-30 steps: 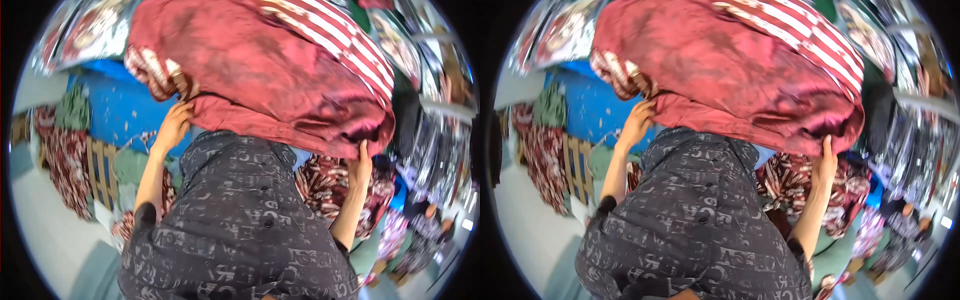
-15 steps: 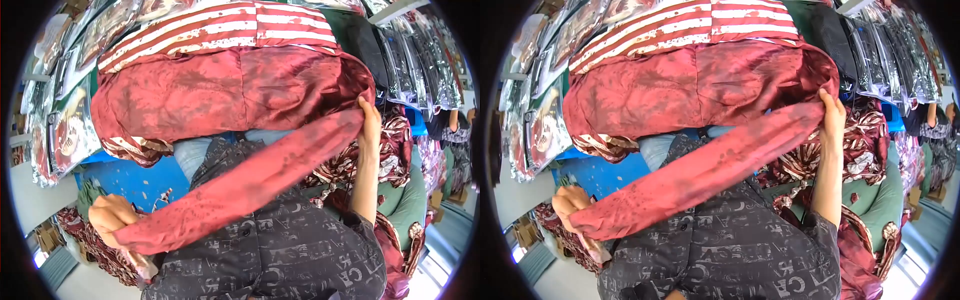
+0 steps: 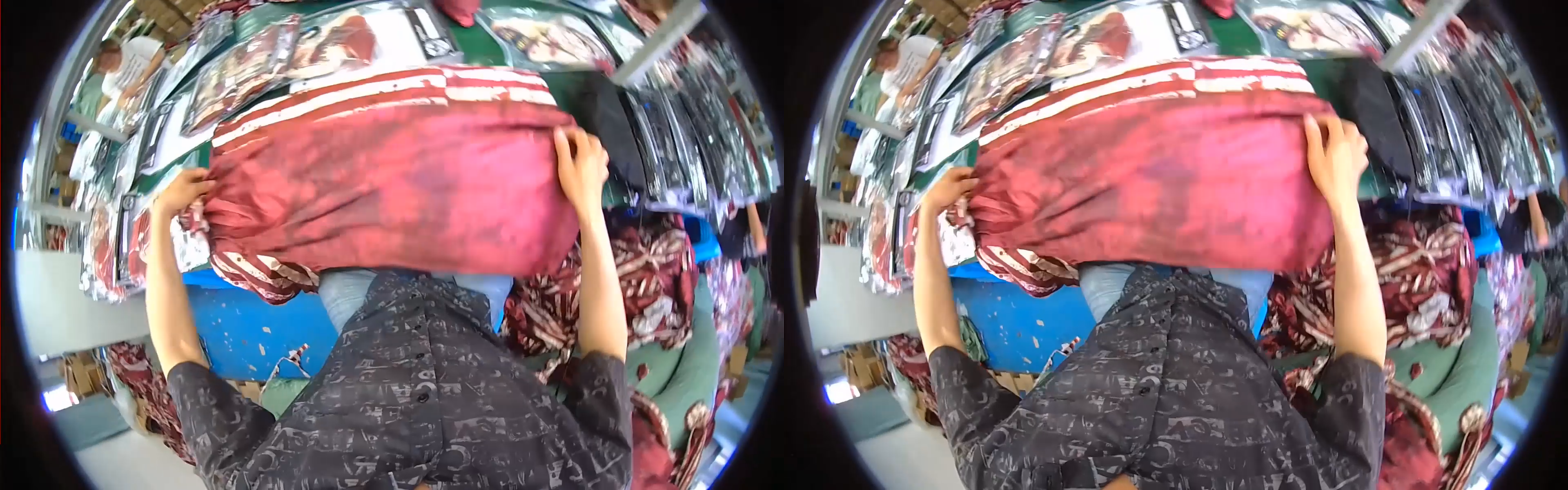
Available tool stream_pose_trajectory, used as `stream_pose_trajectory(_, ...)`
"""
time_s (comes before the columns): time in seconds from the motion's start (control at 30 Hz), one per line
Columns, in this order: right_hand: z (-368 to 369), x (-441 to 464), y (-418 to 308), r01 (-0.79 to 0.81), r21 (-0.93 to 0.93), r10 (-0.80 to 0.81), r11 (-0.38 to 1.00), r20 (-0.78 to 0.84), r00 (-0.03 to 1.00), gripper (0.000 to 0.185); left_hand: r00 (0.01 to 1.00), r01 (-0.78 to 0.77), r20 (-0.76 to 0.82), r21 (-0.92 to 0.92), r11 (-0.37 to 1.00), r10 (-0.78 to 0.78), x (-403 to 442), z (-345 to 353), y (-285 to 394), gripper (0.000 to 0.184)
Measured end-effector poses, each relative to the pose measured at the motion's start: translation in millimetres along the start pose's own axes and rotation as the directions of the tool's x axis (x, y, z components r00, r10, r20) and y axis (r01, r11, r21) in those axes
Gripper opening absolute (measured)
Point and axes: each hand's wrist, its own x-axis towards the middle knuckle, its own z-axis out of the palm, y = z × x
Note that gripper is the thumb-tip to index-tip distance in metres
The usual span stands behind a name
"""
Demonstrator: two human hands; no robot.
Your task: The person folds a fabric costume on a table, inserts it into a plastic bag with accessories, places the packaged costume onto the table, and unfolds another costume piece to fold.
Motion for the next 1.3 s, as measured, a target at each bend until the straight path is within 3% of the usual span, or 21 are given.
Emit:
stream_pose_trajectory(0.1,13,-15,1,0.111,-0.08,-0.116,0.991,-0.058,0.992,0.031,0.923,-0.148,-0.32,0.219,0.964,0.214,16,45,-23,0.014)
stream_pose_trajectory(0.13,25,-16,9,0.148,-0.06,-0.152,0.987,-0.065,0.986,0.033,0.937,-0.158,-0.329,-0.108,0.982,0.115,18,57,-24,0.017)
stream_pose_trajectory(0.17,31,-18,11,0.149,-0.054,-0.153,0.987,-0.091,0.984,0.035,0.903,-0.178,-0.394,0.024,0.984,0.173,26,62,-35,0.02)
stream_pose_trajectory(0.23,37,-14,-8,0.192,-0.013,-0.192,0.981,-0.117,0.974,0.037,0.857,-0.147,-0.486,0.089,0.985,0.171,20,69,-34,0.022)
stream_pose_trajectory(0.3,22,0,-34,0.283,-0.249,-0.342,0.926,-0.241,0.908,0.039,0.863,-0.046,-0.496,0.117,0.992,0.098,13,68,-27,0.024)
stream_pose_trajectory(0.33,26,5,-40,0.31,-0.234,-0.364,0.921,-0.239,0.9,0.039,0.856,-0.023,-0.513,0.101,0.995,0.072,12,65,-28,0.024)
stream_pose_trajectory(0.4,32,12,-51,0.432,-0.242,-0.468,0.869,-0.111,0.877,0.033,0.872,-0.048,-0.451,0.305,0.951,0.189,11,62,-32,0.022)
stream_pose_trajectory(0.43,34,15,-54,0.488,-0.246,-0.514,0.837,-0.049,0.856,0.031,0.869,-0.034,-0.464,0.294,0.955,0.174,12,61,-35,0.022)
stream_pose_trajectory(0.53,81,18,-9,0.461,-0.098,-0.458,0.882,0.057,0.887,0.022,0.807,-0.324,-0.459,0.18,0.929,0.371,19,60,-49,0.021)
stream_pose_trajectory(0.57,81,23,-6,0.481,-0.09,-0.478,0.872,0.055,0.877,0.022,0.805,-0.311,-0.476,0.17,0.935,0.354,18,54,-49,0.021)
stream_pose_trajectory(0.63,82,26,0,0.412,-0.141,-0.425,0.9,-0.077,0.902,0.02,0.905,-0.309,-0.335,-0.094,0.946,0.262,10,34,-39,0.02)
stream_pose_trajectory(0.7,82,29,1,0.384,-0.197,-0.401,0.902,-0.052,0.915,0.019,0.942,-0.282,-0.248,-0.229,0.932,0.224,8,37,-34,0.019)
stream_pose_trajectory(0.77,83,35,0,0.293,-0.321,-0.323,0.9,-0.041,0.946,0.019,0.946,-0.225,-0.273,-0.163,0.961,0.175,7,42,-26,0.022)
stream_pose_trajectory(0.83,91,33,9,0.315,-0.304,-0.345,0.899,-0.05,0.937,0.019,0.944,-0.202,-0.291,-0.131,0.97,0.157,10,42,-29,0.024)
stream_pose_trajectory(0.93,96,33,14,0.363,-0.267,-0.392,0.893,-0.064,0.918,0.019,0.736,-0.307,-0.503,0.349,0.885,0.453,18,53,-62,0.025)
stream_pose_trajectory(0.97,88,32,7,0.328,-0.29,-0.357,0.899,-0.05,0.933,0.019,0.736,-0.301,-0.509,0.344,0.889,0.447,11,50,-54,0.025)
stream_pose_trajectory(1.03,76,32,-15,0.261,-0.331,-0.285,0.907,-0.023,0.958,0.022,0.342,-0.204,-0.839,0.372,0.905,0.422,-17,44,-9,0.026)
stream_pose_trajectory(1.1,65,34,-36,0.354,-0.271,-0.374,0.895,-0.024,0.927,0.023,0.53,-0.363,-0.774,0.162,0.918,0.346,-46,73,45,0.025)
stream_pose_trajectory(1.17,61,33,-51,0.513,-0.144,-0.524,0.846,-0.057,0.85,0.028,0.566,-0.584,-0.471,0.351,0.732,0.677,-41,109,49,0.027)
stream_pose_trajectory(1.2,67,32,-51,0.522,-0.135,-0.532,0.842,-0.053,0.845,0.028,0.572,-0.574,-0.477,0.347,0.741,0.667,-40,116,38,0.027)
stream_pose_trajectory(1.3,88,28,-33,0.575,-0.057,-0.575,0.816,0.02,0.818,0.031,0.58,-0.21,-0.438,0.734,0.646,0.687,-32,124,6,0.023)
